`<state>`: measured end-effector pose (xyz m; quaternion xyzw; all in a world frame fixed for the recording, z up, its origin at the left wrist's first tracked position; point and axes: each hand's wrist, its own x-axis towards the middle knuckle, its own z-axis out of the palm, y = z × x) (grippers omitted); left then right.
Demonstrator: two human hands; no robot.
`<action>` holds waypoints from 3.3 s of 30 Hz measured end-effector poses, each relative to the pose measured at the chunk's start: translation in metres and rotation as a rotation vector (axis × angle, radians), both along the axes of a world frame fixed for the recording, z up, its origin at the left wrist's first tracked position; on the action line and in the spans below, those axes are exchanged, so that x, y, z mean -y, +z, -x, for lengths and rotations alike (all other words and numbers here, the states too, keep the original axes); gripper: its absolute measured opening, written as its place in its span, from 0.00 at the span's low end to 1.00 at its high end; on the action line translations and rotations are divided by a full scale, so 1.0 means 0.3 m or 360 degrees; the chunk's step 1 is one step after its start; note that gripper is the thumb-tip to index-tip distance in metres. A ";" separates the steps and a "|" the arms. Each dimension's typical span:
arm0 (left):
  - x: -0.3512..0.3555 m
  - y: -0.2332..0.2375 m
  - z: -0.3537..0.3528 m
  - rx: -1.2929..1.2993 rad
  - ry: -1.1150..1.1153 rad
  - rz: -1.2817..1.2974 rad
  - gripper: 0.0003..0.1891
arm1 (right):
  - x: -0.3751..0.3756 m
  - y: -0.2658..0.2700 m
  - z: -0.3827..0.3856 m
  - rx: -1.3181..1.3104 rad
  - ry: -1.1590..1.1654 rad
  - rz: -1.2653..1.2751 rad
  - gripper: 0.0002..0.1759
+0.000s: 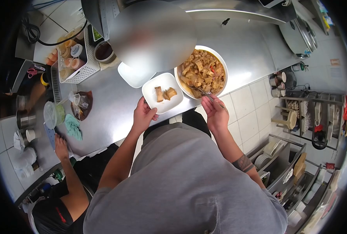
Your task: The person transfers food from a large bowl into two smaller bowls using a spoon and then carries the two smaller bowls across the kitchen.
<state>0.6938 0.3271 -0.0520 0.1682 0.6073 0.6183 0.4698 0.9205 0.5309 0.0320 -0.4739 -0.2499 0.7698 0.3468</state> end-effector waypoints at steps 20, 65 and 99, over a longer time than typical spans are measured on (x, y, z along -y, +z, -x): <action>0.004 -0.008 0.000 -0.0024 -0.0016 -0.0029 0.34 | -0.022 0.066 -0.043 0.0027 0.0032 -0.0125 0.18; 0.014 -0.036 0.005 0.0031 -0.0018 -0.0106 0.39 | -0.040 0.026 0.055 0.0296 -0.0143 -0.0064 0.15; 0.014 -0.013 0.002 0.0001 0.0023 -0.0088 0.39 | -0.041 0.099 0.029 0.0436 0.0108 -0.0264 0.30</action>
